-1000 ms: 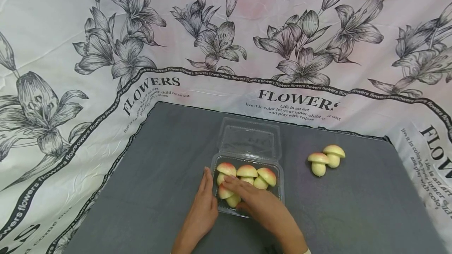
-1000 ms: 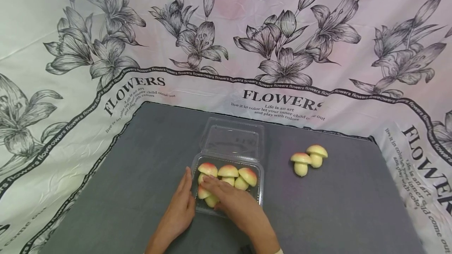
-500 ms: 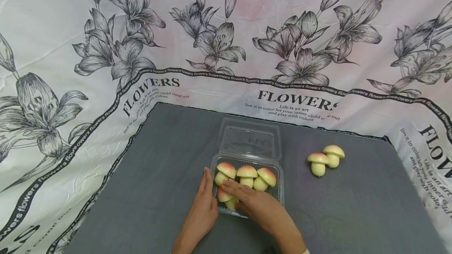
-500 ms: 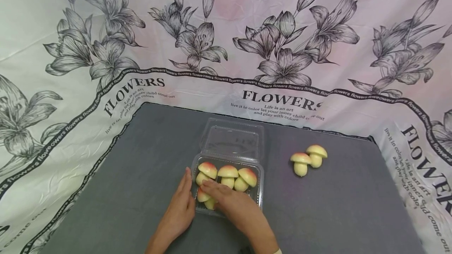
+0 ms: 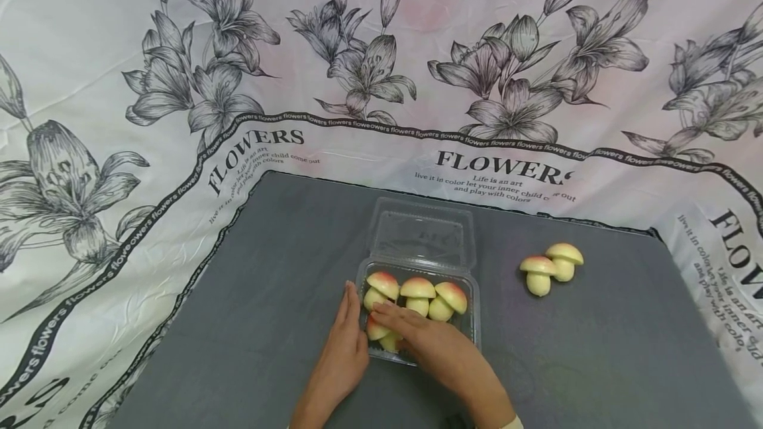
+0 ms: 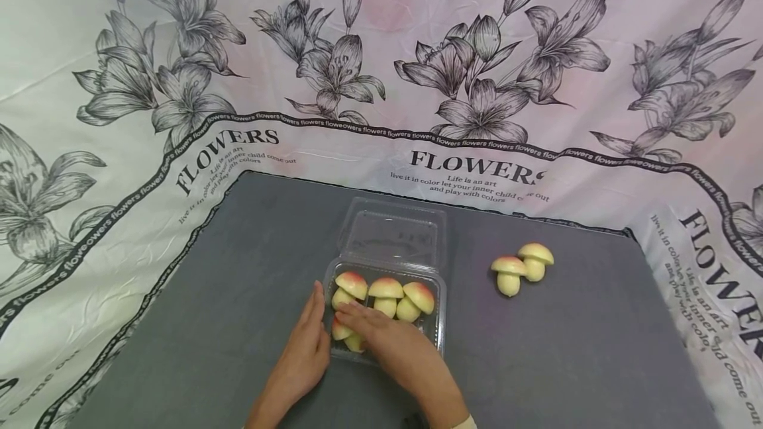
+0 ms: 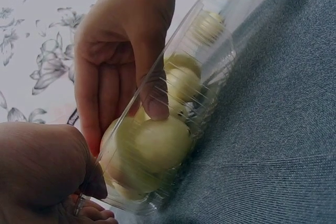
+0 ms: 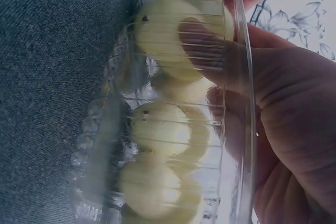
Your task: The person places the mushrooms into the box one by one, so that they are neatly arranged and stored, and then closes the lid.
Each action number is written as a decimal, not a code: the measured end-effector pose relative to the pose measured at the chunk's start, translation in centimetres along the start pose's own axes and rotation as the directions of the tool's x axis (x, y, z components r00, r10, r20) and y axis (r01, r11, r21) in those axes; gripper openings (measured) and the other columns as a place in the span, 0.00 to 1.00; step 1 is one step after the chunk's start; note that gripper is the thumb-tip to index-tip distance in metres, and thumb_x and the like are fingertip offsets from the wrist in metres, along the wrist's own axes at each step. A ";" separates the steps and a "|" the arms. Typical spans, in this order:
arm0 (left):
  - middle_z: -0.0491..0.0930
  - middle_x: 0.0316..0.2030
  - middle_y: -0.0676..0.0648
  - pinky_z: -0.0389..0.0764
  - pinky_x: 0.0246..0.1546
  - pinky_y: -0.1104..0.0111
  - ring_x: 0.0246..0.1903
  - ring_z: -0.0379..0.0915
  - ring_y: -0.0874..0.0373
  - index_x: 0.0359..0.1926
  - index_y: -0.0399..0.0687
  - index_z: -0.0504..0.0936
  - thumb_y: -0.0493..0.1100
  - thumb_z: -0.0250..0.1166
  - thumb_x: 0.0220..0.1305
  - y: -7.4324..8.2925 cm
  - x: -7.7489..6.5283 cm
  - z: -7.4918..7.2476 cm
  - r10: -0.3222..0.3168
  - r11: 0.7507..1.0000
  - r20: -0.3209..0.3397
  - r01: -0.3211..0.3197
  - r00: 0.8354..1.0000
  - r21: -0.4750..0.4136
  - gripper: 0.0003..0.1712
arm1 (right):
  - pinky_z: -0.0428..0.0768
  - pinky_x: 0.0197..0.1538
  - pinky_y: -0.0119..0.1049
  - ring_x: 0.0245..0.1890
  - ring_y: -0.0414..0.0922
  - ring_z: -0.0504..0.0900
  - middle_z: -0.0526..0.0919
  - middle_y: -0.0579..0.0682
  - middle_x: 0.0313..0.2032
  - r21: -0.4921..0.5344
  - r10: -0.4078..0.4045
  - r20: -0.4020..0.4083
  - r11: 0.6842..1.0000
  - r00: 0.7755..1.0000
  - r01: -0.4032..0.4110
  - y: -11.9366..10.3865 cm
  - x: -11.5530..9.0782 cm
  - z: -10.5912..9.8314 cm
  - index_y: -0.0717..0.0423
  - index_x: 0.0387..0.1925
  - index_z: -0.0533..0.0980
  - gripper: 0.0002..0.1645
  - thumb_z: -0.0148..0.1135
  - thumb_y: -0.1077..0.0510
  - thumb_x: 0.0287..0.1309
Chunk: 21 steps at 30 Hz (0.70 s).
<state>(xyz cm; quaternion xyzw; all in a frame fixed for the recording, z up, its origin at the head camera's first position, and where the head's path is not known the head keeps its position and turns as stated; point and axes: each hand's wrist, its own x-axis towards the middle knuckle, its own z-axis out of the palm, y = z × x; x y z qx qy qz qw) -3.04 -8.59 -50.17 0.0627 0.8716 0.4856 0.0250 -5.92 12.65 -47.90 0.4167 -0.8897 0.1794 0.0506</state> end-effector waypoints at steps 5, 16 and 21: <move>0.35 0.84 0.34 0.63 0.73 0.42 0.82 0.40 0.39 0.84 0.33 0.39 0.25 0.47 0.77 0.0 0.0 -0.1 -0.020 1.000 0.015 0.020 1.000 -0.006 0.42 | 0.86 0.49 0.36 0.68 0.42 0.78 0.74 0.41 0.74 0.037 0.008 0.036 0.999 0.999 -0.009 -0.1 0.3 -0.1 0.42 0.77 0.71 0.46 0.77 0.62 0.60; 0.34 0.85 0.39 0.57 0.76 0.42 0.82 0.36 0.43 0.84 0.37 0.38 0.30 0.44 0.79 0.1 0.1 -0.1 -0.055 0.998 0.027 0.056 0.998 -0.042 0.40 | 0.85 0.43 0.35 0.68 0.43 0.78 0.72 0.43 0.75 0.067 0.030 0.087 0.997 0.996 -0.035 -0.6 0.7 -0.5 0.42 0.77 0.71 0.46 0.69 0.73 0.61; 0.34 0.85 0.38 0.57 0.75 0.41 0.82 0.37 0.42 0.85 0.38 0.37 0.30 0.44 0.79 0.0 0.2 -0.1 -0.053 0.998 0.030 0.054 0.998 -0.041 0.40 | 0.85 0.45 0.35 0.69 0.43 0.77 0.73 0.43 0.75 0.064 0.015 0.074 0.998 0.997 -0.020 -0.7 0.9 -0.4 0.43 0.77 0.71 0.49 0.69 0.77 0.57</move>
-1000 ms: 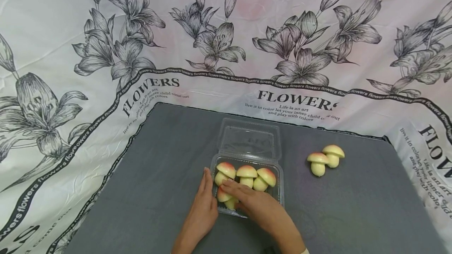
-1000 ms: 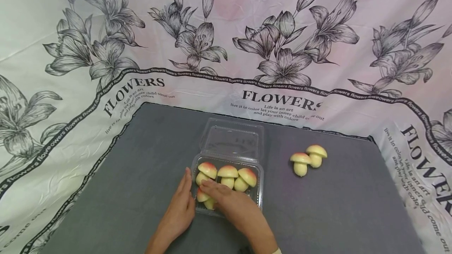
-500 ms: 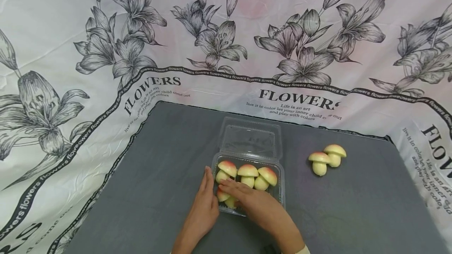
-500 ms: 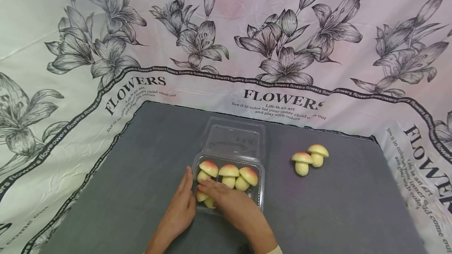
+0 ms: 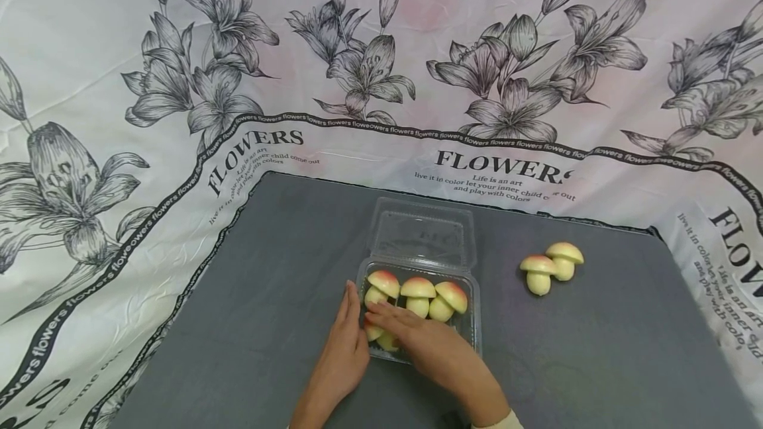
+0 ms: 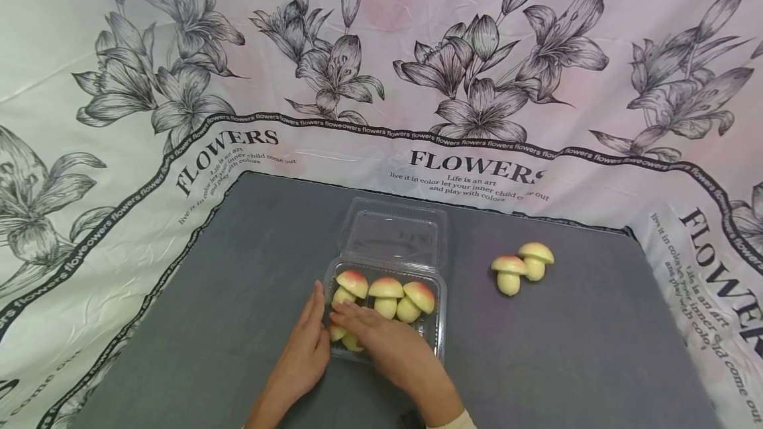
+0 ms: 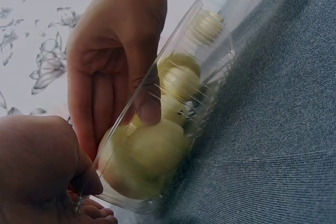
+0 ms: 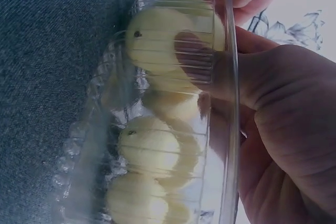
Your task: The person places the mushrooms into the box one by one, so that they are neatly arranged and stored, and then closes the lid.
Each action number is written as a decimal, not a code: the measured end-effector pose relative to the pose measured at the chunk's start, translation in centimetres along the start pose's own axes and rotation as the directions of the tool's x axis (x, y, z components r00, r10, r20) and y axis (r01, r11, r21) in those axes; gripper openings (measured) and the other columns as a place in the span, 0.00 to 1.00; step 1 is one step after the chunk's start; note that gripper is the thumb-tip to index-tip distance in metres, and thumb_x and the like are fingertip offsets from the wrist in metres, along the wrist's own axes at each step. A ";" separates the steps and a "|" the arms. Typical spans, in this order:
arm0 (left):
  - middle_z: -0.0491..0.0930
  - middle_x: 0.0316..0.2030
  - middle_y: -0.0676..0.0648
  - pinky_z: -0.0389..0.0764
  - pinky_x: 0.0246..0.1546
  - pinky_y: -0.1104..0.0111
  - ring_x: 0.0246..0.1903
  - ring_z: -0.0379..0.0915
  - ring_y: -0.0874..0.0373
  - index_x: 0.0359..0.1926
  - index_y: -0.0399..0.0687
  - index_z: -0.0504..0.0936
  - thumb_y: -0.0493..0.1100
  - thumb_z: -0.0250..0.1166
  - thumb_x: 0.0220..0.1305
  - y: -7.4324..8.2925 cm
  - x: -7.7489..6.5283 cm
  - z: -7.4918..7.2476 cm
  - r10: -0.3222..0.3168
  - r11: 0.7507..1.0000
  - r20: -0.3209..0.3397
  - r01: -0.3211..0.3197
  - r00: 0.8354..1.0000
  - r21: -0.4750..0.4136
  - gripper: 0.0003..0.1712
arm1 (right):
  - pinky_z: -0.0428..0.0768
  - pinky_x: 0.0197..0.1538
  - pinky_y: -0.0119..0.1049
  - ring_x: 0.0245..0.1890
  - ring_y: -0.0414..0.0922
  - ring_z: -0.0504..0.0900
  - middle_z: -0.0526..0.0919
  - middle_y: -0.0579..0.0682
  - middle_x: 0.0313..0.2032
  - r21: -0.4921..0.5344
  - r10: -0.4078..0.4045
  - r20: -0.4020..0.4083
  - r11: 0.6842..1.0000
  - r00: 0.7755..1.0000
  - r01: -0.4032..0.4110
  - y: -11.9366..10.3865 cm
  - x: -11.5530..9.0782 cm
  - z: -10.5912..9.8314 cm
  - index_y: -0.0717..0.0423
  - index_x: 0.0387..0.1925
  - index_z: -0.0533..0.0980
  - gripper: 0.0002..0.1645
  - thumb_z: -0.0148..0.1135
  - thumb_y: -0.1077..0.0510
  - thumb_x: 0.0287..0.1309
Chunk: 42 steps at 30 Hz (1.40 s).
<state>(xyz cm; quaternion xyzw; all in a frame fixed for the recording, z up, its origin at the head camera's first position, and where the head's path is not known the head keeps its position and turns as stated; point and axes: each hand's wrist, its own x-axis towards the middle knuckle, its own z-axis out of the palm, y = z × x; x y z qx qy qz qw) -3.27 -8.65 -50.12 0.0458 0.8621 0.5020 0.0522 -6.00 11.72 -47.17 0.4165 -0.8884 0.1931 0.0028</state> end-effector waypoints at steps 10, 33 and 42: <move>0.33 0.85 0.37 0.57 0.76 0.42 0.82 0.36 0.43 0.84 0.37 0.37 0.31 0.44 0.81 -0.2 -0.1 0.0 0.001 1.000 0.003 -0.001 1.000 0.005 0.40 | 0.85 0.48 0.35 0.71 0.44 0.76 0.72 0.43 0.76 0.008 0.011 0.020 1.000 1.000 -0.011 -0.1 0.2 0.2 0.43 0.77 0.70 0.44 0.69 0.71 0.63; 0.39 0.84 0.34 0.57 0.76 0.43 0.82 0.40 0.43 0.83 0.32 0.41 0.28 0.47 0.76 0.1 -0.2 0.1 0.043 0.999 -0.054 -0.042 0.998 0.027 0.41 | 0.86 0.51 0.37 0.66 0.44 0.81 0.75 0.45 0.73 -0.029 -0.017 -0.099 0.999 0.995 0.014 0.8 -0.4 -0.5 0.47 0.76 0.71 0.41 0.73 0.63 0.64; 0.39 0.84 0.34 0.57 0.75 0.43 0.82 0.40 0.43 0.83 0.32 0.40 0.27 0.47 0.76 0.1 -0.2 0.2 0.053 0.999 -0.052 -0.053 0.997 0.009 0.41 | 0.85 0.54 0.43 0.65 0.45 0.82 0.76 0.46 0.72 0.036 0.047 -0.153 0.998 0.987 -0.042 1.9 -1.0 -1.8 0.46 0.75 0.74 0.40 0.74 0.63 0.63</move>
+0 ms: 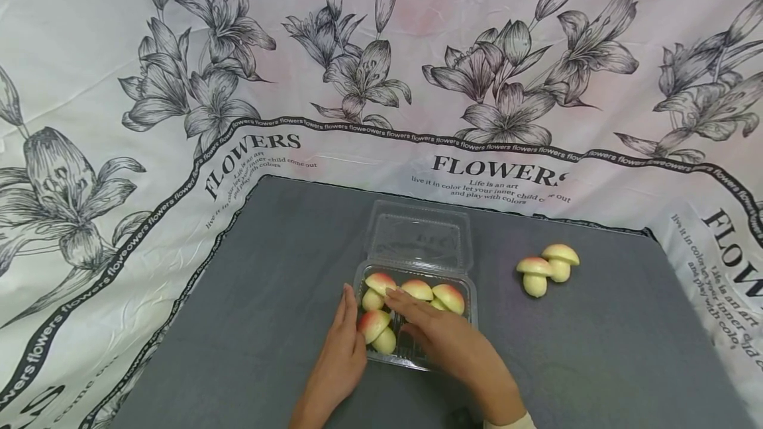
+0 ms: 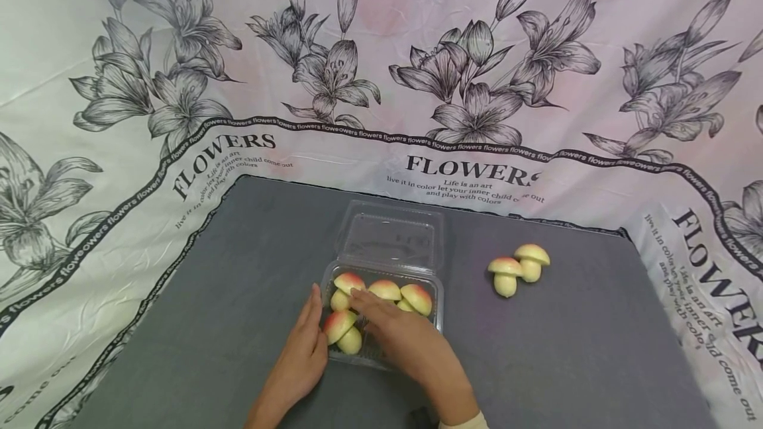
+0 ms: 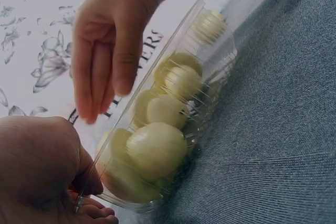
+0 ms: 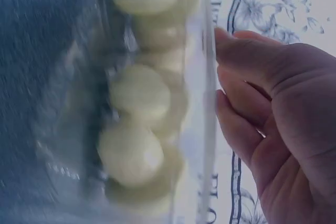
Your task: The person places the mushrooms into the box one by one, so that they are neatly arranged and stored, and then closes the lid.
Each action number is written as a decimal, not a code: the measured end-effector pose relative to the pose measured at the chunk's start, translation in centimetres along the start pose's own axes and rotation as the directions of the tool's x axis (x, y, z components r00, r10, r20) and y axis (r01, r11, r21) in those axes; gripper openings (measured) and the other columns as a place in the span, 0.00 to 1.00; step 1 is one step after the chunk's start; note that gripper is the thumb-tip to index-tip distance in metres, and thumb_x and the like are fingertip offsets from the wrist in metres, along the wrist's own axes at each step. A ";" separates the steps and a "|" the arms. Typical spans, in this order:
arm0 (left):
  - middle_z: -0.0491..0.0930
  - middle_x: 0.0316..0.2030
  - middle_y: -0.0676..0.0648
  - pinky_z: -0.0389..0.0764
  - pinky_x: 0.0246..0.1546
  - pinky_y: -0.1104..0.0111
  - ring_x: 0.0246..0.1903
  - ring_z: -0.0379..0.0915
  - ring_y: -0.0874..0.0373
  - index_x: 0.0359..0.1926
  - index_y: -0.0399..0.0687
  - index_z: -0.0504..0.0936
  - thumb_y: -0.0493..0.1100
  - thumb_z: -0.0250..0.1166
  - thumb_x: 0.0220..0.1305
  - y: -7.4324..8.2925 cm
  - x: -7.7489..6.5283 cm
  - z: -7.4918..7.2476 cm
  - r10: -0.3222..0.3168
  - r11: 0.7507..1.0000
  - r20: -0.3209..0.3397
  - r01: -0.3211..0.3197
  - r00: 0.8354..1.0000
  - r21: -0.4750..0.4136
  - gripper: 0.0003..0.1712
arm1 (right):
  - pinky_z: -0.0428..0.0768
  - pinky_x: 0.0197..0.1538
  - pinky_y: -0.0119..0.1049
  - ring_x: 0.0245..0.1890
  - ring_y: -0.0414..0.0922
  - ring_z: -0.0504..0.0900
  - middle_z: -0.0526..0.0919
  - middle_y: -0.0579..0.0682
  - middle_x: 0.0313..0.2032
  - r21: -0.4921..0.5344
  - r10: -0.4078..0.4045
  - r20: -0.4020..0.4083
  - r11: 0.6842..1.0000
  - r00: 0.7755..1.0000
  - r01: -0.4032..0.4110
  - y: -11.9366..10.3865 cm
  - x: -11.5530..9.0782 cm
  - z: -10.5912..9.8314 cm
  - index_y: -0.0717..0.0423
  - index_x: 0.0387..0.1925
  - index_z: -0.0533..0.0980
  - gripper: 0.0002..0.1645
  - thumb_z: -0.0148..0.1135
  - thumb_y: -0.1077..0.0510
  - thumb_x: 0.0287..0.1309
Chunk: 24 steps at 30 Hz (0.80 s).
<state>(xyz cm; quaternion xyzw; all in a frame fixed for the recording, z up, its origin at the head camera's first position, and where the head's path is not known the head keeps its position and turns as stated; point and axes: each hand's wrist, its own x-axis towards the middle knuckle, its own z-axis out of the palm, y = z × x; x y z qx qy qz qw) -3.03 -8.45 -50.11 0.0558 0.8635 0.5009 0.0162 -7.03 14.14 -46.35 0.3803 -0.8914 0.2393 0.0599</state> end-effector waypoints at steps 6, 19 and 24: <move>0.39 0.84 0.34 0.59 0.75 0.43 0.82 0.41 0.43 0.83 0.30 0.42 0.27 0.47 0.75 0.0 0.0 0.0 0.004 1.000 -0.009 -0.004 1.000 0.018 0.41 | 0.86 0.44 0.39 0.52 0.43 0.89 0.75 0.46 0.73 -0.012 -0.008 -0.092 1.000 0.996 0.007 1.2 -0.4 -1.1 0.49 0.74 0.74 0.40 0.75 0.64 0.62; 0.38 0.84 0.36 0.55 0.76 0.45 0.82 0.38 0.46 0.83 0.32 0.40 0.27 0.46 0.75 -0.1 -0.1 0.1 0.001 1.000 -0.003 -0.001 1.000 0.006 0.41 | 0.83 0.32 0.39 0.45 0.50 0.90 0.72 0.54 0.75 -0.067 0.066 -0.220 0.994 0.973 -0.082 4.0 -1.3 -3.5 0.51 0.78 0.68 0.46 0.75 0.65 0.61; 0.38 0.84 0.35 0.57 0.76 0.44 0.82 0.38 0.46 0.84 0.32 0.40 0.27 0.47 0.76 0.0 -0.1 0.0 -0.004 1.000 0.001 0.004 1.000 0.004 0.41 | 0.86 0.45 0.50 0.58 0.58 0.85 0.72 0.56 0.75 -0.074 0.124 -0.255 0.986 0.959 -0.148 4.7 -1.8 -4.4 0.51 0.78 0.68 0.44 0.74 0.63 0.64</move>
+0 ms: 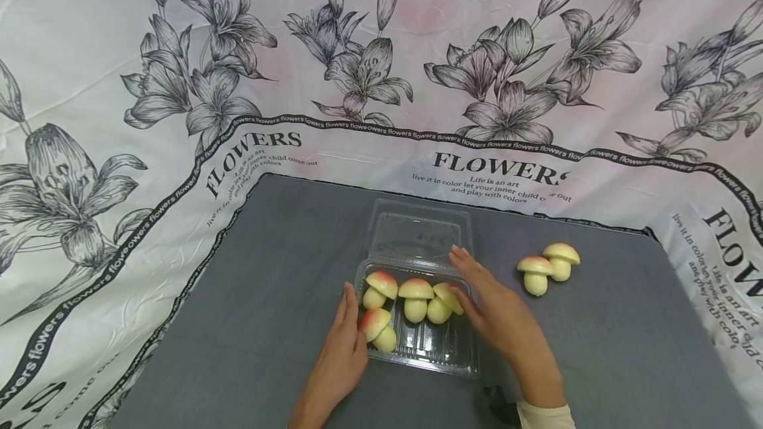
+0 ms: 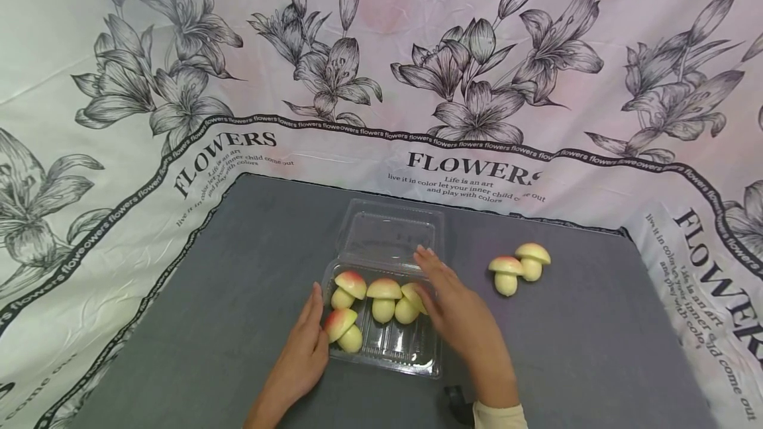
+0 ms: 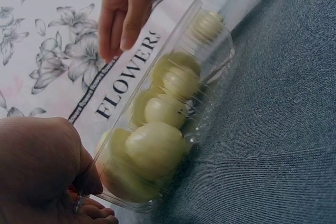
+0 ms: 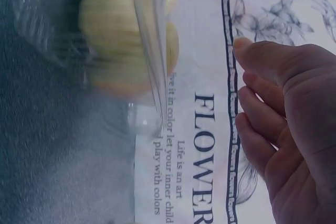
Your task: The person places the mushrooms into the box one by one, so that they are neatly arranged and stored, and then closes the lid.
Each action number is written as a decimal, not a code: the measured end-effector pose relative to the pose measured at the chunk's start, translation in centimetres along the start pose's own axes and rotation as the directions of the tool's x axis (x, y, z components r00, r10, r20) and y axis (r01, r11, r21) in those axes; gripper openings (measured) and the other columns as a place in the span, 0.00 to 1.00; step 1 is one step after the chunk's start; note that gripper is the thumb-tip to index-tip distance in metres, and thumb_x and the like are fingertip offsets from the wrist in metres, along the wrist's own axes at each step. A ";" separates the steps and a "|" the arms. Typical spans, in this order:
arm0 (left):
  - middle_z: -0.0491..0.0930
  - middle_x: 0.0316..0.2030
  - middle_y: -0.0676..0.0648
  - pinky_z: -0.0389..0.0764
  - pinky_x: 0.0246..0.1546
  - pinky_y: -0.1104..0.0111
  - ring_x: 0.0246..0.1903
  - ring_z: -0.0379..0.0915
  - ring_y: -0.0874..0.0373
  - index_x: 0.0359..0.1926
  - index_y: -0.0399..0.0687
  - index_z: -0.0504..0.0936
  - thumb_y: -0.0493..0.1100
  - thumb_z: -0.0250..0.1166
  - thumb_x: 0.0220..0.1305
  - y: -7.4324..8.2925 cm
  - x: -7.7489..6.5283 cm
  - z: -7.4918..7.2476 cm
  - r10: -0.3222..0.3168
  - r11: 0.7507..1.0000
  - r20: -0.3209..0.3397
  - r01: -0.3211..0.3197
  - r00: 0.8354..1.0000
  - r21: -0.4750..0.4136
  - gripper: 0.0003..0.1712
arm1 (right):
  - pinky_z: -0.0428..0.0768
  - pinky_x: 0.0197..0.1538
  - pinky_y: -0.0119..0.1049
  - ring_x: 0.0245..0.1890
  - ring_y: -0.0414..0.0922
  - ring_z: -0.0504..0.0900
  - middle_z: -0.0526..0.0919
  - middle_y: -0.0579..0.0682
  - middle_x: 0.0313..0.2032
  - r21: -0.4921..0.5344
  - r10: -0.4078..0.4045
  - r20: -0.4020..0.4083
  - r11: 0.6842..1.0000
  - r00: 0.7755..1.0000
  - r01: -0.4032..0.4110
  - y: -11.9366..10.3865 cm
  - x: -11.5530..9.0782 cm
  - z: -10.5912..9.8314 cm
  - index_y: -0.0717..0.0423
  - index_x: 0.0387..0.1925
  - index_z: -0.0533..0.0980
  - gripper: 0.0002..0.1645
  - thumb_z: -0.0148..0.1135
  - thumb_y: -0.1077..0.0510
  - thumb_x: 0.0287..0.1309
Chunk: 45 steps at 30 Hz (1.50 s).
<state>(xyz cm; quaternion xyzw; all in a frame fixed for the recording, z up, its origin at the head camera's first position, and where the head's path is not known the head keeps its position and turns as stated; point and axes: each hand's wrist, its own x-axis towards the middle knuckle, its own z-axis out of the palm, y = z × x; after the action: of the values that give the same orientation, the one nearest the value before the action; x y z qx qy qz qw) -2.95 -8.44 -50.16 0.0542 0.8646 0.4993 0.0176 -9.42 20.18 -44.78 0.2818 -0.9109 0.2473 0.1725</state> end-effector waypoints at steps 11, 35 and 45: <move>0.38 0.84 0.34 0.59 0.75 0.44 0.82 0.38 0.45 0.83 0.32 0.40 0.27 0.47 0.76 -0.1 0.2 0.0 0.003 1.000 0.006 -0.003 1.000 0.008 0.42 | 0.82 0.57 0.57 0.65 0.60 0.80 0.70 0.56 0.76 -0.014 0.099 -0.002 0.995 0.995 -0.099 1.5 -0.6 -1.1 0.52 0.79 0.66 0.43 0.71 0.61 0.67; 0.39 0.84 0.36 0.61 0.74 0.45 0.82 0.41 0.46 0.84 0.32 0.41 0.28 0.48 0.76 -0.2 0.0 0.1 -0.005 1.000 -0.003 0.005 1.000 0.021 0.41 | 0.75 0.58 0.68 0.71 0.67 0.71 0.64 0.58 0.79 -0.030 0.258 -0.026 0.965 0.966 -0.259 4.9 -1.8 -3.5 0.49 0.83 0.58 0.50 0.73 0.59 0.66; 0.38 0.84 0.36 0.56 0.76 0.44 0.82 0.38 0.45 0.84 0.32 0.41 0.28 0.48 0.76 -0.2 0.0 0.1 -0.005 1.000 -0.003 0.005 1.000 0.021 0.41 | 0.76 0.48 0.70 0.58 0.73 0.79 0.63 0.61 0.79 -0.040 0.295 -0.049 0.954 0.954 -0.297 6.5 -2.9 -4.1 0.51 0.83 0.59 0.51 0.74 0.61 0.64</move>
<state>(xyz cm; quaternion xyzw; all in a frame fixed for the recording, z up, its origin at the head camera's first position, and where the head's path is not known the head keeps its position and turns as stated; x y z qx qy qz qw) -2.99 -8.47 -50.34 0.0517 0.8698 0.4904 0.0171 -10.37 28.36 -45.00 0.1326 -0.9445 0.2549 0.1592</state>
